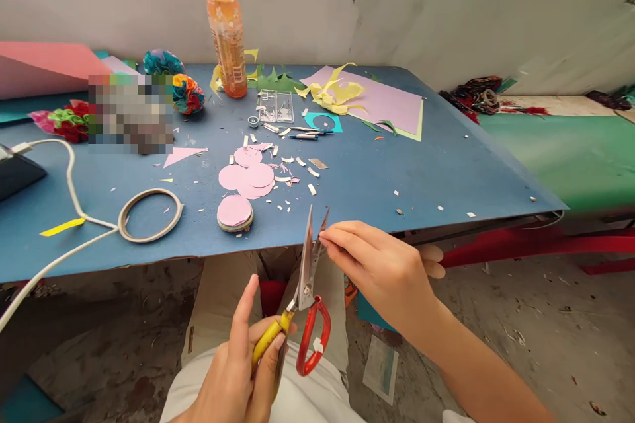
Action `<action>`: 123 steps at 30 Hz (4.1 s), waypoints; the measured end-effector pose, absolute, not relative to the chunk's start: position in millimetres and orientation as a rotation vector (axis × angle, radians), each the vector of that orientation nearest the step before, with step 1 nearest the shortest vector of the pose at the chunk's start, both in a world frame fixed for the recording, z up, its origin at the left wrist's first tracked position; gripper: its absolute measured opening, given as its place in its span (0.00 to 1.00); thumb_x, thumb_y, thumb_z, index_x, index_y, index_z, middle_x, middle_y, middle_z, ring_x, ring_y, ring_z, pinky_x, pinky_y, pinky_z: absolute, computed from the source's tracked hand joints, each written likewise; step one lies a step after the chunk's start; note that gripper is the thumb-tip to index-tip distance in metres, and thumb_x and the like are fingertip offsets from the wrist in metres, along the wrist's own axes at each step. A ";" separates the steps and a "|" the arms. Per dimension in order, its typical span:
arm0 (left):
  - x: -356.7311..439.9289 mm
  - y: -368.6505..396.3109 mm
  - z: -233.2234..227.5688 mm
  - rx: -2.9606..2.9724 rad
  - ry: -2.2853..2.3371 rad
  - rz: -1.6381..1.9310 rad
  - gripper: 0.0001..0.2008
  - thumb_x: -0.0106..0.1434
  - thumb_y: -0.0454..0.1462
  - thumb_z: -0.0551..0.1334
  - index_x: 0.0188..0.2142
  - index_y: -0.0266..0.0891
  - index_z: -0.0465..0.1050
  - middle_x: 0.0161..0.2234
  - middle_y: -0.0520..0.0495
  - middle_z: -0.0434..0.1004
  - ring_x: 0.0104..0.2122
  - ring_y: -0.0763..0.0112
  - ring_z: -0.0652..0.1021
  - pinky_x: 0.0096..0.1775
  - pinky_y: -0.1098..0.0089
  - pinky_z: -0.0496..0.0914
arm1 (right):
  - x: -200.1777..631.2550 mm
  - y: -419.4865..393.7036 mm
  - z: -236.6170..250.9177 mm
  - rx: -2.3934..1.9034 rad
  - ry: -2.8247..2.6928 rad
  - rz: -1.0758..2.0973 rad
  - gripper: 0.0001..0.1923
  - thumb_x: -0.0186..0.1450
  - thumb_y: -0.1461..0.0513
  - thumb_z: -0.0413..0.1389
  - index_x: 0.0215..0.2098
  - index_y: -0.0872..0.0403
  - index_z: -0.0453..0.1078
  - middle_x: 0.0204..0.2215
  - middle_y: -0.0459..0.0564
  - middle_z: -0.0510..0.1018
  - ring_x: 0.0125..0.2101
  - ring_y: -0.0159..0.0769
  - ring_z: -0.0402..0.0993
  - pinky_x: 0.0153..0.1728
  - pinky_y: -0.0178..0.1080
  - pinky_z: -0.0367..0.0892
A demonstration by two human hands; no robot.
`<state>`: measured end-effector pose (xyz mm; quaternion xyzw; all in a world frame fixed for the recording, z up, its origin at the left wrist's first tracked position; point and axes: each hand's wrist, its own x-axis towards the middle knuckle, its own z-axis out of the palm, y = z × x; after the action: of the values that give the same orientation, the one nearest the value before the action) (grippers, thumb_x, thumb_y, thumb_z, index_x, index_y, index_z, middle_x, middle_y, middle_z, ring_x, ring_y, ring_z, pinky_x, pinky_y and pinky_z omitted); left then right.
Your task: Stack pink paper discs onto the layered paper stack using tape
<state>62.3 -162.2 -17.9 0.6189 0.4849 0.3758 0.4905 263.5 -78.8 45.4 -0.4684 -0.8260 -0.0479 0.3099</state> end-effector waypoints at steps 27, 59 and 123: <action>62.4 -164.2 -11.0 1.322 1.184 0.874 0.30 0.70 0.43 0.48 0.65 0.38 0.34 0.40 0.43 0.80 0.31 0.77 0.79 0.40 0.78 0.73 | 262.6 -70.5 40.9 -1.242 -2.086 0.237 0.06 0.67 0.68 0.46 0.33 0.52 0.57 0.30 0.46 0.68 0.30 0.30 0.64 0.32 0.34 0.64; 63.0 -151.3 1.3 0.819 1.077 0.821 0.38 0.65 0.44 0.58 0.66 0.44 0.36 0.36 0.47 0.79 0.30 0.73 0.76 0.39 0.71 0.72 | 289.1 -74.4 34.0 -1.144 -1.803 -0.131 0.11 0.58 0.70 0.61 0.31 0.50 0.64 0.28 0.44 0.71 0.28 0.30 0.69 0.26 0.34 0.65; 48.6 -89.1 -21.0 1.640 0.523 1.446 0.16 0.62 0.29 0.57 0.47 0.43 0.73 0.25 0.49 0.75 0.24 0.73 0.72 0.28 0.72 0.67 | 193.3 -96.1 11.3 -0.796 -1.232 1.330 0.01 0.60 0.62 0.59 0.31 0.50 0.73 0.29 0.45 0.75 0.28 0.30 0.73 0.30 0.34 0.72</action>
<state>48.6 -89.1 -21.0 0.6581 0.2097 0.5800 0.4319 193.3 -96.1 11.3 -0.3361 -0.5204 0.5614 0.5487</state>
